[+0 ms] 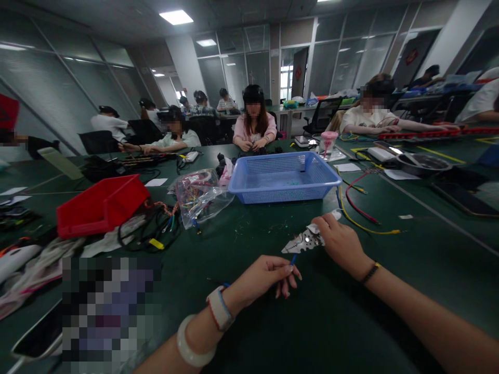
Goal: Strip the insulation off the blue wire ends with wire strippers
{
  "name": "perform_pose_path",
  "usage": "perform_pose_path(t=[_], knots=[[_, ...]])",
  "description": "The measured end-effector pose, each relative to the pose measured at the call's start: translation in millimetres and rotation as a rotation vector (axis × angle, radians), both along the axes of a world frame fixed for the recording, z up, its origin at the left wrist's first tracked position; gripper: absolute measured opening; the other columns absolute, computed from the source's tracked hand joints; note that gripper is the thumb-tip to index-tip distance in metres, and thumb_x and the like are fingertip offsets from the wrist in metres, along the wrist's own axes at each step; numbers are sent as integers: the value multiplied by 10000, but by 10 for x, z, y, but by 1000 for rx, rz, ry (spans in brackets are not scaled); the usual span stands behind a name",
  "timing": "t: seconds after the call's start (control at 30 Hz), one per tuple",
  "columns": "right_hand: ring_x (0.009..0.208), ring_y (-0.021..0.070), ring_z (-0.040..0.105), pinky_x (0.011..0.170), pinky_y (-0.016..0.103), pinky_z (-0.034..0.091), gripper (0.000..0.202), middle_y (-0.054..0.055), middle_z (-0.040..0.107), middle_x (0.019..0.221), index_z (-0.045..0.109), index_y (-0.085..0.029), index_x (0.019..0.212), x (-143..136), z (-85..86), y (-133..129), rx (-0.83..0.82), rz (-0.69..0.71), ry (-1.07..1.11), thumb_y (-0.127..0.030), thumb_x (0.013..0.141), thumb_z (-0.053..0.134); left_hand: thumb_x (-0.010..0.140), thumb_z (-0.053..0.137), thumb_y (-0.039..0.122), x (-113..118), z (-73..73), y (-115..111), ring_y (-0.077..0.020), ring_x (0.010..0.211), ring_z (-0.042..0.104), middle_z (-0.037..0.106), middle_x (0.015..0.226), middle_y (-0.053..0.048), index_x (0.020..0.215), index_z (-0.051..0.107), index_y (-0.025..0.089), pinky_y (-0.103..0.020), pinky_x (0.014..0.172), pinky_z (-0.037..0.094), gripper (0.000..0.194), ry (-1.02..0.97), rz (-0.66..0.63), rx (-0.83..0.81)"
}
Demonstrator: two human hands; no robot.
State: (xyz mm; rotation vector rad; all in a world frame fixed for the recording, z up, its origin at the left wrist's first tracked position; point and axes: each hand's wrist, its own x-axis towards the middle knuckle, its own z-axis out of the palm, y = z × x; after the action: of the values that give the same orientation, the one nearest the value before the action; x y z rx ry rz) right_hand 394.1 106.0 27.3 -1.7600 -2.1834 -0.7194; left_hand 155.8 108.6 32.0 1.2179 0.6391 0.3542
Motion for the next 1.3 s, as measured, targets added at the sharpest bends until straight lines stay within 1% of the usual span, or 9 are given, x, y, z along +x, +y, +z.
perform_pose_path(t=[0.13, 0.5, 0.7, 0.87, 0.97, 1.07, 1.13, 1.2, 1.3], knots=[[659, 152, 554, 577, 265, 338, 184, 83, 604, 974, 573, -166, 1021, 88, 41, 20, 58, 41, -38, -147, 879, 458, 877, 565, 404, -23, 15, 37, -40, 471, 484, 623, 701, -11, 897, 660, 109, -168, 418, 271, 311, 23, -41, 65], [738, 185, 592, 614, 276, 369, 224, 100, 623, 1020, 582, -167, 1036, 174, 89, 14, 124, 81, -101, -98, 844, 489, 902, 531, 392, -61, 8, 64, -29, 447, 422, 581, 677, 11, 894, 653, 112, -172, 444, 280, 305, -17, -92, 53], [680, 157, 602, 581, 256, 393, 266, 81, 626, 996, 583, -178, 1039, 144, 31, 9, 65, 48, -73, -71, 809, 503, 900, 528, 400, -52, -26, 87, -33, 441, 412, 582, 660, 11, 921, 673, 105, -177, 439, 266, 329, 2, -103, 66], [627, 133, 609, 525, 240, 401, 344, 65, 620, 1032, 563, -193, 1066, 69, -50, -35, -10, -4, -27, -30, 773, 488, 927, 499, 325, -29, -40, 75, -36, 470, 402, 594, 705, 4, 1047, 672, 116, -172, 460, 274, 297, 61, -74, 64], [670, 140, 631, 545, 237, 428, 405, 70, 616, 1088, 545, -185, 1078, 44, -56, -53, -15, -9, 6, 13, 732, 473, 941, 448, 232, -17, -2, 33, -58, 557, 481, 628, 810, -19, 1150, 631, 138, -184, 546, 372, 293, 76, -54, 106], [676, 143, 638, 552, 241, 439, 412, 55, 626, 1075, 540, -192, 1065, 51, -44, -55, -16, -12, 41, 29, 729, 454, 939, 422, 180, -25, 131, -31, -117, 812, 597, 655, 1016, -55, 1262, 565, 170, -272, 799, 455, 353, 154, -64, 302], [672, 143, 641, 554, 242, 443, 400, 44, 635, 1058, 541, -199, 1053, 65, -42, -50, -14, -13, 66, 28, 736, 450, 936, 437, 197, -42, 251, -79, -172, 1049, 573, 637, 1153, -61, 1296, 541, 193, -338, 968, 393, 375, 218, -111, 488], [664, 138, 641, 552, 238, 442, 384, 37, 639, 1049, 540, -202, 1048, 75, -48, -42, -10, -8, 91, 20, 747, 453, 945, 419, 224, -64, 359, -124, -200, 1111, 551, 599, 1248, -69, 1337, 505, 205, -365, 995, 377, 401, 262, -173, 572], [660, 130, 639, 547, 230, 435, 352, 37, 639, 1041, 537, -201, 1044, 83, -62, -28, -12, 0, 117, -1, 766, 459, 939, 430, 250, -97, 457, -176, -248, 1223, 461, 503, 1368, -92, 1463, 317, 233, -422, 1050, 310, 536, 377, -210, 690]])
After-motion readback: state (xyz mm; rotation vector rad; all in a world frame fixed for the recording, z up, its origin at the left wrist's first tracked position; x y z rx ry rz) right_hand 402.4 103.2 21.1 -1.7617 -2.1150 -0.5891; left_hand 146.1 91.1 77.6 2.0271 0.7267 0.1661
